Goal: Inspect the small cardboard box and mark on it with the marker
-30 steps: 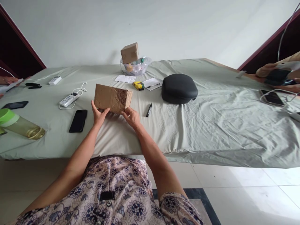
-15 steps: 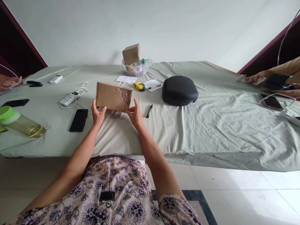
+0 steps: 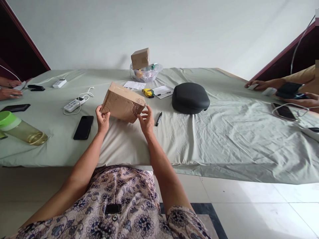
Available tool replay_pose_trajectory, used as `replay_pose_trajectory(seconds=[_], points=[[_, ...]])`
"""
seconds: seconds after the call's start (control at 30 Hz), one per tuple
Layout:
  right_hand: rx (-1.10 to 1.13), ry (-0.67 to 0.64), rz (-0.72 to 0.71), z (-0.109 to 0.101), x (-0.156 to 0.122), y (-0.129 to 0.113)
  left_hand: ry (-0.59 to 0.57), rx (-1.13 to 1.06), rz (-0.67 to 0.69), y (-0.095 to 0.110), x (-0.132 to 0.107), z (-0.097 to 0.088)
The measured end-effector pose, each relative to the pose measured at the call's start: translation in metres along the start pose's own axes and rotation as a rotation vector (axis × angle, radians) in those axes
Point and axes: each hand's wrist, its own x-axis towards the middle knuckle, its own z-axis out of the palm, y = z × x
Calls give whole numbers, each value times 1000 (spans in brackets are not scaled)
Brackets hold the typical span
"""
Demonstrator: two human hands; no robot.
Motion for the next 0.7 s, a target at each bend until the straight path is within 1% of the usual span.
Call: replay_pose_trajectory(seconds=[0.1,0.2,0.33,0.4,0.43,0.57,0.63,0.7], points=[[-8,68,-38,-3,4,3,-11,-17,7,4,-2,3],[28,45,-48,-7,6,3,-30,-42,6,8,-2,5],[146,52,13,-8,4,-1,-2,-93,-19,9,0,3],[194,54,39,-6,2,-6,-15,-140,-87,6,-1,2],[212,43,49,-5,1,-8,-48,-158,-146,4,-2,2],[247,-11,77,1,-5,-16,-263,-180,-397,-3,-13,7],[261,-18,89,3,-7,-19,-327,-189,-461,-4,-20,11],[269,-30,106,3,-8,-20,-358,-199,-455,-2,-24,15]])
